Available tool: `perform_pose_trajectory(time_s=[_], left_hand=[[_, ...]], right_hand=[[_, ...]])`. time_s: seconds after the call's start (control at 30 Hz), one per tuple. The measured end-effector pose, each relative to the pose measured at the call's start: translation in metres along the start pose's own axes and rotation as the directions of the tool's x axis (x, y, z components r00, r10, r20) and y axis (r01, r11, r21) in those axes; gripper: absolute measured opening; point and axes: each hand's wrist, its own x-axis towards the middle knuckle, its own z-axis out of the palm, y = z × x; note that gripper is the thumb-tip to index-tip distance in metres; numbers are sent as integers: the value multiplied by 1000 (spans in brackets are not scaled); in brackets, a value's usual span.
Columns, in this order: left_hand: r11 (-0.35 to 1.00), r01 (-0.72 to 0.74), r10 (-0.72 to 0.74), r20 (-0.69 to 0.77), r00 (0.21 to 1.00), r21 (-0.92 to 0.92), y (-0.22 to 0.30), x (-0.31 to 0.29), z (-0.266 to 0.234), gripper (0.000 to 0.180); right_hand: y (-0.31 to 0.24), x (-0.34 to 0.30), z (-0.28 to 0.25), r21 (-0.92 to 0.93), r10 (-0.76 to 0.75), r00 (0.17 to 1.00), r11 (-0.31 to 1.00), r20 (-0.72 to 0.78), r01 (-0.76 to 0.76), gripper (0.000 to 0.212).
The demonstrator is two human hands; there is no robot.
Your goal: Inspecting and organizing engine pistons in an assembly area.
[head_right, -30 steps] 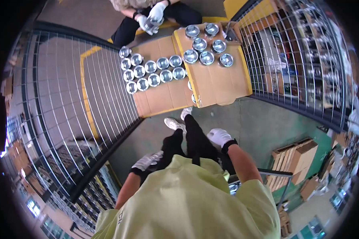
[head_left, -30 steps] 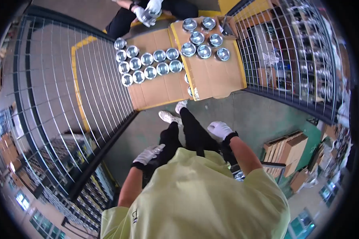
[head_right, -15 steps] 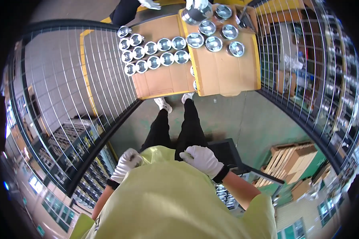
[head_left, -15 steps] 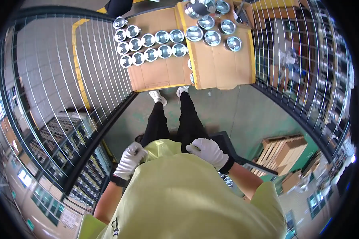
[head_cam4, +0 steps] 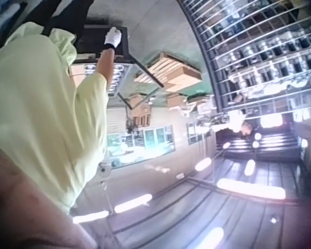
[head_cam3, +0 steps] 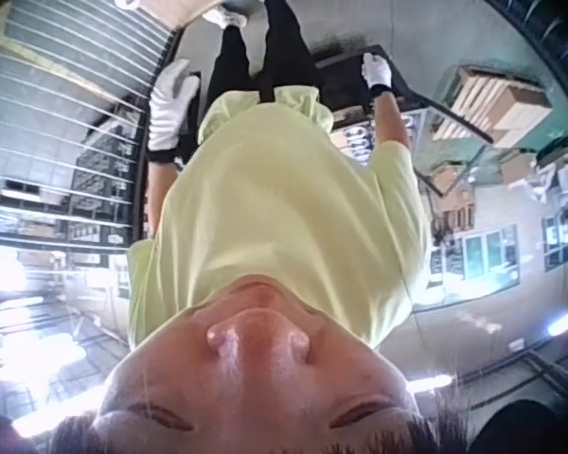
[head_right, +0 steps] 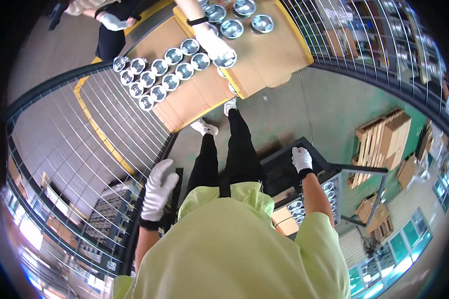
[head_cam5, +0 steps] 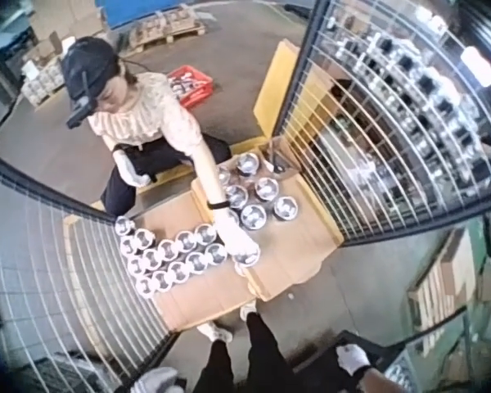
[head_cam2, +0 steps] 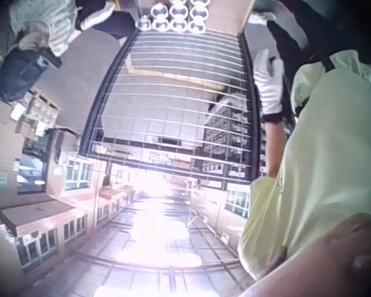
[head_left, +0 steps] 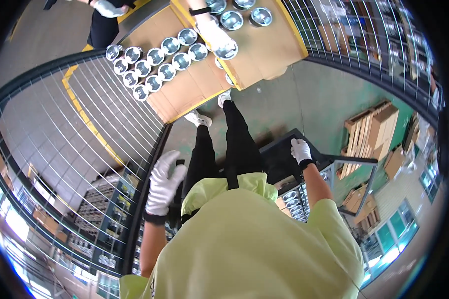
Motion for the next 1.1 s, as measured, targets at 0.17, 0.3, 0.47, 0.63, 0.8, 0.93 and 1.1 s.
perform_pose_trajectory(time_s=[0.17,0.3,0.47,0.63,0.8,0.93,1.1], left_hand=[[956,276,-185,528,829,-97,26,-32,1,44],[895,378,-446,512,734,238,7,-37,-11,47],[862,476,-425,262,866,-173,-26,-1,-19,45],[887,433,-458,440,772,163,-74,19,13,58],[772,494,-636,473,610,400,-143,23,54,97],[768,607,-604,546,582,203,-180,33,92,101],[807,518,-583,524,622,283,-189,77,117,89]], right_hand=[[1,-8,40,-132,-81,978,985,192,108,32],[-60,-18,82,-371,-515,782,691,351,621,42],[-125,-17,124,-30,-580,772,794,260,607,31],[-108,-51,116,-359,-370,816,761,444,540,66],[-66,-77,101,-370,-260,827,799,498,474,82],[-84,-22,108,-608,-190,781,530,595,591,69],[-164,64,124,-585,-413,739,451,533,674,44]])
